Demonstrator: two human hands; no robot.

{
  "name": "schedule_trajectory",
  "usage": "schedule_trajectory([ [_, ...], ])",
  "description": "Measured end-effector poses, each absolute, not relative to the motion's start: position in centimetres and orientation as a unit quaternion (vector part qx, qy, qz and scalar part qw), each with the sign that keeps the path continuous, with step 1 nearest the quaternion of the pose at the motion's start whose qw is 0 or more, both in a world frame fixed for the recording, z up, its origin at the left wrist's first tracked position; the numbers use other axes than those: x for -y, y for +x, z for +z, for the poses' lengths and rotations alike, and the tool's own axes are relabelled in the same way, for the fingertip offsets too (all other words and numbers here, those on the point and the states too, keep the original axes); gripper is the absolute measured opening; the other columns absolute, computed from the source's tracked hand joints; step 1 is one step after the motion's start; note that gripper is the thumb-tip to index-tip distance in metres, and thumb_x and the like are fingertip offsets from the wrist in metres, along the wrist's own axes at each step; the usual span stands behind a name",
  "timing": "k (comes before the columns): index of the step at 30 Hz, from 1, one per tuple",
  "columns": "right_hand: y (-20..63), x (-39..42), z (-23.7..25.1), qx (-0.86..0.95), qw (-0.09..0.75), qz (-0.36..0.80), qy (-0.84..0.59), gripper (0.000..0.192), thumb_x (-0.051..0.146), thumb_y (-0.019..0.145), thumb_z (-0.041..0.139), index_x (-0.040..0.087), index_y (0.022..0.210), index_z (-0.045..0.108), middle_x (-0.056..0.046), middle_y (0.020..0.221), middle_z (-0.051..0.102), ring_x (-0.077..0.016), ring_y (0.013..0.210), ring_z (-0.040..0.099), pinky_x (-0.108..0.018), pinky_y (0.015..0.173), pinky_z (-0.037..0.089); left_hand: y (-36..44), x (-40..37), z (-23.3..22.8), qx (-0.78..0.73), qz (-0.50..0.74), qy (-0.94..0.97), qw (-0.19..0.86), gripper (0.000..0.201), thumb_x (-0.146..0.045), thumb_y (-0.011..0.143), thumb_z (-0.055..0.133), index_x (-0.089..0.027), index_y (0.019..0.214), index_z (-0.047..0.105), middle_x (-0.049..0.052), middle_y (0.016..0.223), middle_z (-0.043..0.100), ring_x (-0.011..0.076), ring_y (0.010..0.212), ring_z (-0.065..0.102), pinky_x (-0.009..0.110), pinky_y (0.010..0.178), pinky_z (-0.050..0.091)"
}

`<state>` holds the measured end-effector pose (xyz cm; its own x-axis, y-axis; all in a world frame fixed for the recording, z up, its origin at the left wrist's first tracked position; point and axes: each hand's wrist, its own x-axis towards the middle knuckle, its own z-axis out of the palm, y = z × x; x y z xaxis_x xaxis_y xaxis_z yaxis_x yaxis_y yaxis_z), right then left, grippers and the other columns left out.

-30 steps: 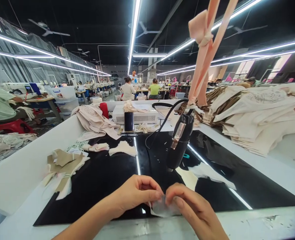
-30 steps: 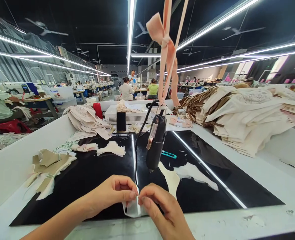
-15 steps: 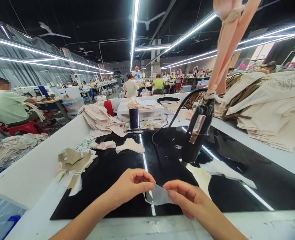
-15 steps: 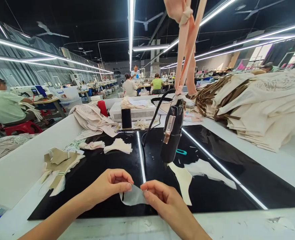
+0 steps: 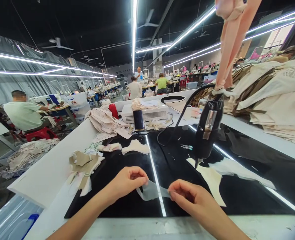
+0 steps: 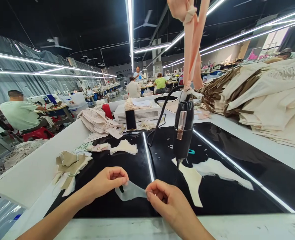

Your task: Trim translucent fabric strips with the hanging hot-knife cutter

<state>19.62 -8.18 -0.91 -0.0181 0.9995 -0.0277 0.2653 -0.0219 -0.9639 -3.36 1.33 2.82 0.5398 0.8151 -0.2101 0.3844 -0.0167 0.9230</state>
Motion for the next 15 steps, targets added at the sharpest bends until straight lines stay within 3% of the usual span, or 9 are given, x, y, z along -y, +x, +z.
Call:
schedule_trajectory([
  [9,18.5,7.3,-1.4,0.598,0.419,0.394,-0.559,0.020,0.035,0.087,0.061,0.022,0.075,0.068,0.004,0.062,0.053,-0.0128,0.057,0.046,-0.025,0.054,0.034,-4.3,-2.3,2.5,-0.460,0.183,0.704,0.510,0.020,-0.035,0.076,0.068,-0.016,0.081,0.070,0.001,0.077,0.070,0.0120,0.064,0.051,0.025,0.061,0.034],
  [15,18.3,7.3,-2.1,0.686,0.370,0.262,-0.569,0.018,0.023,0.091,0.054,0.024,0.080,0.068,0.002,0.069,0.063,-0.0150,0.062,0.056,-0.026,0.055,0.039,-4.2,-2.8,1.6,-0.455,0.198,0.741,0.452,0.024,-0.039,0.082,0.067,-0.016,0.084,0.075,0.000,0.076,0.068,0.0128,0.065,0.051,0.025,0.061,0.034],
])
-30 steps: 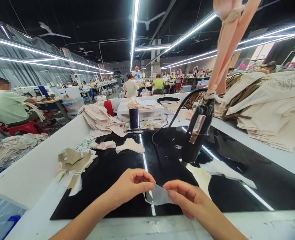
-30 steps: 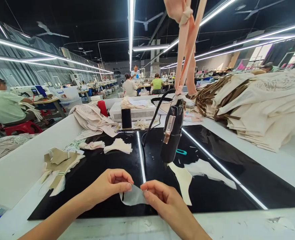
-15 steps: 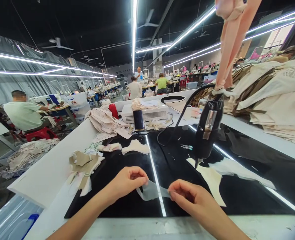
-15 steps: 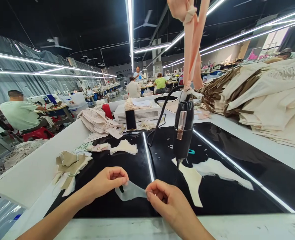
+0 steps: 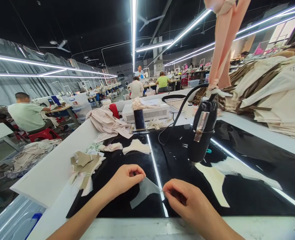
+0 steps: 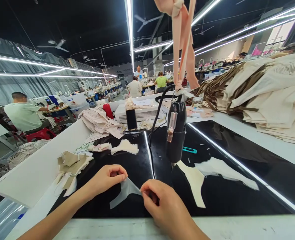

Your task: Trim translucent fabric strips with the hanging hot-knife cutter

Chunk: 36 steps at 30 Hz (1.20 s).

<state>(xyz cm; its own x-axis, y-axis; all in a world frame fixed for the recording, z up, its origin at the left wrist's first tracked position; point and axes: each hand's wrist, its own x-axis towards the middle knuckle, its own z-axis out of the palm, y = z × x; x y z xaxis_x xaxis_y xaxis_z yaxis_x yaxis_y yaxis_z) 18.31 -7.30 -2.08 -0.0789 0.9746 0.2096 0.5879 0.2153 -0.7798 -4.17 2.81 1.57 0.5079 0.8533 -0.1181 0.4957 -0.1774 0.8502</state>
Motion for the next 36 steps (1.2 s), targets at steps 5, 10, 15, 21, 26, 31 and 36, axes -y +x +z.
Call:
schedule_trajectory([
  [5,19.1,6.8,-3.3,0.741,0.311,0.107,-0.585,0.021,0.020,0.099,0.049,0.025,0.090,0.067,0.000,0.083,0.070,-0.0194,0.076,0.068,-0.031,0.064,0.048,-3.4,-3.4,0.5,-0.449,0.222,0.774,0.388,0.024,-0.035,0.088,0.065,-0.018,0.098,0.079,0.002,0.089,0.074,0.0155,0.071,0.056,0.027,0.067,0.040],
  [10,20.0,7.0,-4.6,0.783,0.287,-0.027,-0.552,0.017,0.020,0.102,0.050,0.023,0.100,0.067,-0.003,0.087,0.071,-0.0228,0.076,0.071,-0.033,0.059,0.050,-3.3,-3.1,0.5,-0.455,0.265,0.786,0.322,0.026,-0.031,0.094,0.059,-0.022,0.110,0.076,0.004,0.112,0.074,0.0179,0.080,0.062,0.030,0.078,0.049],
  [15,22.6,8.9,-3.1,0.773,0.297,-0.045,-0.559,0.022,0.025,0.107,0.046,0.025,0.105,0.068,-0.003,0.090,0.074,-0.0203,0.077,0.072,-0.031,0.064,0.054,-3.9,-2.0,0.3,-0.391,0.266,0.846,0.246,0.024,-0.029,0.099,0.053,-0.027,0.103,0.076,0.002,0.106,0.075,0.0205,0.098,0.070,0.030,0.092,0.055],
  [21,31.3,10.3,-1.2,0.652,0.297,-0.109,-0.689,0.023,0.032,0.106,0.049,0.025,0.105,0.071,-0.005,0.099,0.078,-0.0226,0.089,0.074,-0.034,0.077,0.059,-4.8,-2.7,-1.8,-0.366,0.304,0.855,0.205,0.026,-0.042,0.099,0.057,-0.031,0.104,0.079,0.000,0.106,0.079,0.0212,0.096,0.076,0.026,0.088,0.061],
  [26,36.1,9.8,-1.7,0.625,0.276,-0.137,-0.717,0.027,0.031,0.105,0.048,0.021,0.106,0.073,-0.009,0.098,0.079,-0.0270,0.087,0.075,-0.041,0.077,0.061,-5.1,-3.4,-2.5,-0.351,0.336,0.855,0.182,0.023,-0.047,0.096,0.062,-0.035,0.103,0.080,-0.004,0.104,0.080,0.0184,0.093,0.079,0.019,0.087,0.061],
  [31,36.0,8.3,-2.5,0.650,0.260,-0.116,-0.705,0.021,0.027,0.103,0.056,0.022,0.112,0.075,-0.009,0.114,0.078,-0.0270,0.105,0.073,-0.040,0.091,0.060,-5.1,-3.2,-2.4,-0.350,0.330,0.859,0.175,0.022,-0.046,0.096,0.062,-0.036,0.103,0.080,-0.005,0.102,0.081,0.0169,0.091,0.080,0.016,0.085,0.061],
  [36,36.1,6.8,-3.1,0.650,0.246,-0.098,-0.712,0.026,0.024,0.103,0.054,0.018,0.120,0.074,-0.012,0.118,0.075,-0.0293,0.108,0.070,-0.046,0.097,0.056,-5.1,-3.1,-2.6,-0.351,0.331,0.859,0.172,0.025,-0.048,0.096,0.062,-0.033,0.101,0.081,-0.003,0.102,0.081,0.0187,0.090,0.080,0.019,0.084,0.063],
])
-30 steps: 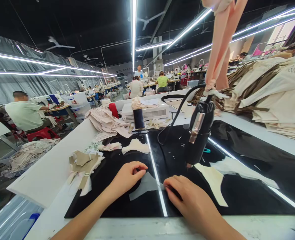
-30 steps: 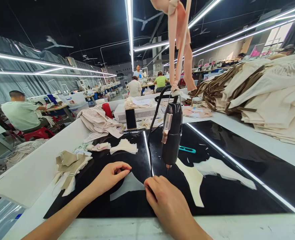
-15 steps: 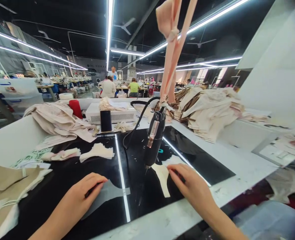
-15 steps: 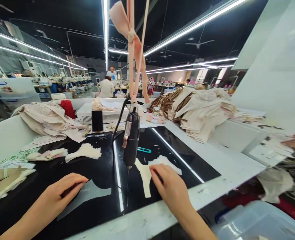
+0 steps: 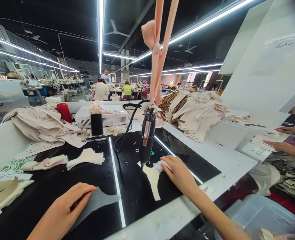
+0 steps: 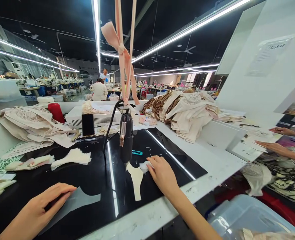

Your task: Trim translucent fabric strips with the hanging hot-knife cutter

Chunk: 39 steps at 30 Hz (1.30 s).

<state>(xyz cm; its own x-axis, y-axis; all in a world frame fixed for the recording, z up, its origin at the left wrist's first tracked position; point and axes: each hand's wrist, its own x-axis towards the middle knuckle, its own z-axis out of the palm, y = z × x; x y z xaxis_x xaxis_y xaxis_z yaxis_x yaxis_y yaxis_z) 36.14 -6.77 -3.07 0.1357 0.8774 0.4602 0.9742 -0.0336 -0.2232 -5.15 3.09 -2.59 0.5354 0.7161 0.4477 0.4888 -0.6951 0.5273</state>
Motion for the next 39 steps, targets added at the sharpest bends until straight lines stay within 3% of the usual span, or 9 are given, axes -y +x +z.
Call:
schedule_trajectory([
  [5,36.6,5.7,-3.8,0.633,0.235,-0.064,-0.735,0.027,0.022,0.102,0.051,0.021,0.104,0.078,-0.010,0.102,0.077,-0.0284,0.097,0.072,-0.042,0.088,0.055,-5.3,-3.3,-3.3,-0.344,0.333,0.861,0.171,0.023,-0.048,0.096,0.062,-0.035,0.102,0.081,-0.004,0.103,0.081,0.0166,0.090,0.080,0.017,0.086,0.062],
  [14,36.4,6.1,-2.7,0.580,0.270,-0.003,-0.769,0.025,0.030,0.099,0.053,0.026,0.094,0.077,-0.003,0.096,0.079,-0.0247,0.090,0.072,-0.033,0.076,0.047,-5.2,-3.3,-3.5,-0.335,0.343,0.862,0.165,0.022,-0.047,0.097,0.063,-0.035,0.102,0.081,-0.004,0.102,0.081,0.0164,0.090,0.081,0.017,0.087,0.062],
  [22,35.8,6.4,-1.5,0.552,0.322,0.054,-0.767,0.035,0.035,0.099,0.052,0.024,0.072,0.070,-0.001,0.072,0.071,-0.0201,0.069,0.062,-0.031,0.063,0.037,-5.1,-3.4,-3.2,-0.334,0.351,0.861,0.156,0.024,-0.047,0.097,0.061,-0.034,0.100,0.082,-0.003,0.100,0.082,0.0172,0.088,0.081,0.017,0.084,0.063],
  [29,38.0,6.3,-1.6,0.465,0.446,0.145,-0.751,0.026,0.041,0.096,0.071,0.017,0.088,0.075,0.001,0.080,0.074,-0.0178,0.077,0.069,-0.033,0.076,0.054,-5.1,-3.6,-3.2,-0.329,0.357,0.861,0.148,0.023,-0.047,0.096,0.062,-0.035,0.099,0.082,-0.005,0.099,0.082,0.0158,0.087,0.081,0.014,0.083,0.061],
  [34,39.7,6.6,-1.4,0.353,0.581,0.187,-0.709,0.024,0.038,0.098,0.072,0.014,0.100,0.073,-0.002,0.090,0.076,-0.0163,0.079,0.073,-0.031,0.071,0.060,-5.4,-3.9,-3.5,-0.344,0.345,0.860,0.154,0.025,-0.049,0.096,0.062,-0.034,0.101,0.081,-0.003,0.103,0.082,0.0180,0.090,0.081,0.017,0.084,0.063],
  [39,40.8,6.9,-1.0,0.225,0.719,0.128,-0.645,0.028,0.042,0.100,0.068,0.015,0.107,0.067,-0.002,0.091,0.073,-0.0130,0.070,0.070,-0.027,0.063,0.059,-5.4,-3.8,-3.3,-0.330,0.360,0.861,0.145,0.024,-0.049,0.095,0.062,-0.035,0.098,0.082,-0.005,0.098,0.082,0.0159,0.086,0.081,0.014,0.081,0.062],
])
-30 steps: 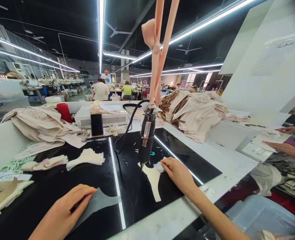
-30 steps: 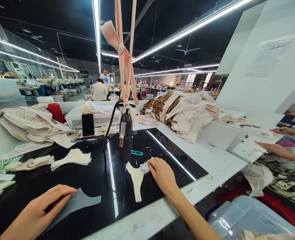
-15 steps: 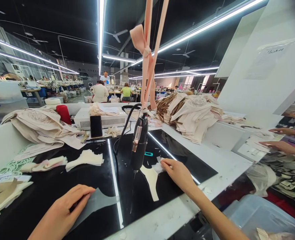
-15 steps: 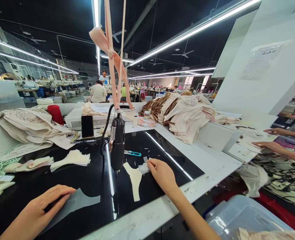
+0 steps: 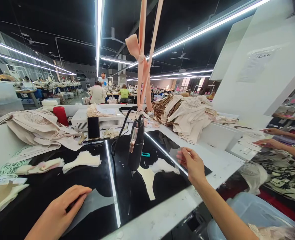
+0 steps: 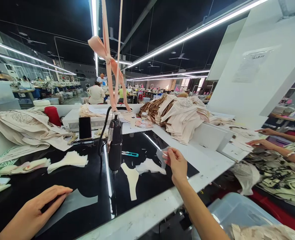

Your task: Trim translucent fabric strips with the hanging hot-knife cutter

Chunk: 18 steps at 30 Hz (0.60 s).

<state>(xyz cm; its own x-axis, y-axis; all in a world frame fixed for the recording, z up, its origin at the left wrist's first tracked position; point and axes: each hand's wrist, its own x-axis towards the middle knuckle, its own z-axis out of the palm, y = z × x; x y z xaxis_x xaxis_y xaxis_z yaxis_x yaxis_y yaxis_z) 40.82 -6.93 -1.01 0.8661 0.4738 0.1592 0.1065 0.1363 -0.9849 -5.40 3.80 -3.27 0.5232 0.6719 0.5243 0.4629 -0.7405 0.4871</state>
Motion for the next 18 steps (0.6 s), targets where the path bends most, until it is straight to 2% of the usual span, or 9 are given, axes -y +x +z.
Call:
schedule_trajectory([
  [3,40.7,7.2,-0.5,0.186,0.771,0.077,-0.604,0.043,0.057,0.090,0.074,0.018,0.102,0.064,0.003,0.079,0.067,-0.0094,0.056,0.061,-0.024,0.054,0.054,-5.2,-3.7,-3.1,-0.327,0.366,0.860,0.142,0.024,-0.048,0.095,0.062,-0.035,0.097,0.082,-0.005,0.098,0.082,0.0151,0.086,0.081,0.013,0.081,0.061],
  [6,39.1,7.8,0.6,0.195,0.801,0.030,-0.565,0.057,0.073,0.077,0.075,0.023,0.099,0.059,0.009,0.066,0.056,-0.0060,0.045,0.045,-0.021,0.046,0.044,-5.1,-3.8,-3.0,-0.329,0.365,0.859,0.146,0.025,-0.049,0.096,0.062,-0.035,0.098,0.082,-0.005,0.099,0.082,0.0156,0.087,0.081,0.014,0.081,0.061],
  [9,35.7,8.9,2.0,0.257,0.791,0.033,-0.554,0.050,0.070,0.081,0.074,0.025,0.098,0.061,0.012,0.055,0.043,-0.0067,0.042,0.034,-0.020,0.041,0.031,-5.1,-3.8,-2.7,-0.333,0.362,0.856,0.156,0.026,-0.050,0.095,0.063,-0.033,0.099,0.082,-0.003,0.100,0.082,0.0173,0.088,0.081,0.016,0.082,0.062],
  [11,32.7,9.8,2.7,0.317,0.755,0.072,-0.570,0.041,0.061,0.084,0.077,0.023,0.099,0.069,0.009,0.054,0.047,-0.0080,0.044,0.038,-0.021,0.041,0.030,-4.9,-3.4,-2.2,-0.334,0.360,0.855,0.169,0.024,-0.048,0.095,0.064,-0.033,0.101,0.082,-0.002,0.101,0.081,0.0185,0.090,0.080,0.018,0.084,0.062],
  [13,29.3,10.5,3.0,0.384,0.706,0.115,-0.584,0.032,0.052,0.083,0.082,0.021,0.091,0.076,0.007,0.048,0.047,-0.0098,0.042,0.041,-0.023,0.041,0.032,-4.6,-2.7,-1.6,-0.331,0.356,0.852,0.193,0.023,-0.047,0.095,0.065,-0.033,0.103,0.081,-0.002,0.103,0.081,0.0193,0.092,0.079,0.020,0.086,0.062],
  [14,27.7,10.6,3.0,0.469,0.641,0.145,-0.590,0.027,0.049,0.090,0.074,0.022,0.093,0.078,0.005,0.050,0.050,-0.0109,0.044,0.045,-0.024,0.045,0.037,-4.4,-2.2,-1.2,-0.329,0.352,0.850,0.211,0.022,-0.046,0.095,0.064,-0.033,0.104,0.081,-0.001,0.103,0.080,0.0196,0.093,0.078,0.020,0.086,0.062],
  [16,24.5,10.6,2.6,0.592,0.564,0.157,-0.554,0.024,0.044,0.096,0.066,0.024,0.093,0.080,0.002,0.059,0.062,-0.0105,0.046,0.047,-0.024,0.048,0.039,-3.7,-0.9,-0.7,-0.339,0.334,0.839,0.264,0.023,-0.046,0.098,0.062,-0.033,0.104,0.080,0.000,0.101,0.079,0.0195,0.091,0.076,0.022,0.082,0.061],
  [18,21.8,10.1,2.0,0.660,0.515,0.188,-0.514,0.025,0.040,0.100,0.061,0.025,0.097,0.080,0.001,0.067,0.068,-0.0099,0.049,0.050,-0.023,0.051,0.040,-3.1,0.4,-0.3,-0.321,0.306,0.827,0.344,0.025,-0.049,0.098,0.063,-0.032,0.107,0.079,0.002,0.099,0.078,0.0199,0.088,0.074,0.023,0.079,0.060],
])
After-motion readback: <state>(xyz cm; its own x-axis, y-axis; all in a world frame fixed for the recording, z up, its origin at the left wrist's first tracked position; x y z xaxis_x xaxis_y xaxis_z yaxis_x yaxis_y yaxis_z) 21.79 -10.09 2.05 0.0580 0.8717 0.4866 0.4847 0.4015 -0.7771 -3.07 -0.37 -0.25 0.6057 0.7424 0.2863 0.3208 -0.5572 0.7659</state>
